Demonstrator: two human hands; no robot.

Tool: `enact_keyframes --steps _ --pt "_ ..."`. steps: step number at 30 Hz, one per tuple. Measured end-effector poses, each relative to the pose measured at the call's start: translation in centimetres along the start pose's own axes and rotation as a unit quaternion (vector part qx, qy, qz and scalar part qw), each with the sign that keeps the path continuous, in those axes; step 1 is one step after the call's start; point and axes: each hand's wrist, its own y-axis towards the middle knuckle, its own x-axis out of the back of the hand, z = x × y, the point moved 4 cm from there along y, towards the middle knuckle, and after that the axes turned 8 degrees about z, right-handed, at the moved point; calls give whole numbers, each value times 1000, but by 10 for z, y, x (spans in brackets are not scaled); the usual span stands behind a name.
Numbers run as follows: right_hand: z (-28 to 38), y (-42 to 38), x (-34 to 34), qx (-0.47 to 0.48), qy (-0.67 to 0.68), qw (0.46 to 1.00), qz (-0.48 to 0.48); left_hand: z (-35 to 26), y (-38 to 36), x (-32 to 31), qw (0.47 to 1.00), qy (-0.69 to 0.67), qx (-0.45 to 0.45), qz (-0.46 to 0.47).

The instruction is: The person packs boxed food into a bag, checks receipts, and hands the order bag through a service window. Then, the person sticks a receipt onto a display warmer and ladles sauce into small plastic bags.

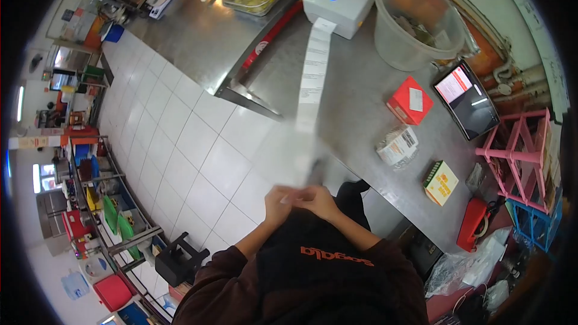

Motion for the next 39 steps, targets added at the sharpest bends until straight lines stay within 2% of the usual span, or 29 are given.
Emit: enact_keyframes --steps 3,4,5,6,7,10,13,16,18,19,21,23,26,27,28,29,30,32,33,34,35,36,37,39 --pt "13 12 -9 -33 -88 995 -43 5 -1 17 1000 -18 0 11" --pt "10 16 -12 -34 -91 994 -42 9 -2 22 999 -44 7 18" --pt "3 20 -14 -7 -16 999 -37 13 0 29 999 -46 7 16" --pt "4 22 -16 19 61 997 -32 8 3 38 998 20 -61 13" --pt "3 22 -15 17 61 997 -31 3 5 44 988 87 -129 11" --pt "0 23 -14 16 103 994 -24 -7 12 55 969 165 -177 37" --pt "-9 24 -18 73 148 986 -18 -16 22 59 955 193 -223 22" --pt "-5 25 -21 127 131 983 -37 -31 34 65 949 159 -273 7" --pt "6 23 -23 168 35 982 -74 -36 42 70 940 193 -282 24" --pt "12 23 -23 167 35 982 -76 -36 44 70 929 228 -288 39" --pt "29 20 -20 203 -87 968 -117 -34 47 72 929 226 -290 46" --pt "33 22 -20 202 -117 966 -116 -32 52 75 928 226 -292 52" --pt "38 25 -21 187 -122 968 -111 -18 61 82 944 196 -251 85" --pt "39 27 -21 175 -99 974 -108 0 72 96 997 -28 -76 -1" --pt "37 30 -20 175 -99 973 -112 21 74 101 959 -249 108 -84" --pt "31 34 -19 138 -106 979 -109 25 80 112 945 -266 84 -170" --pt "27 36 -17 101 -114 982 -108 2 92 127 924 -281 58 -253" --pt "38 37 -9 134 -158 966 -157 -22 102 138 951 -31 -84 -296" --pt "45 33 -3 163 -202 944 -203 -43 104 127 945 50 -179 -269" --pt "44 28 3 154 -206 940 -225 -45 105 114 948 35 -188 -253" --pt "33 25 10 158 120 963 -185 -52 103 89 932 128 -304 -151" --pt "25 19 14 166 433 876 -131 -60 99 57 881 211 -420 -48" --pt "33 4 21 164 494 831 -196 -61 99 30 876 185 -444 -25" --pt "13 -33 50 171 422 829 -325 -70 94 -30 808 189 -546 116"
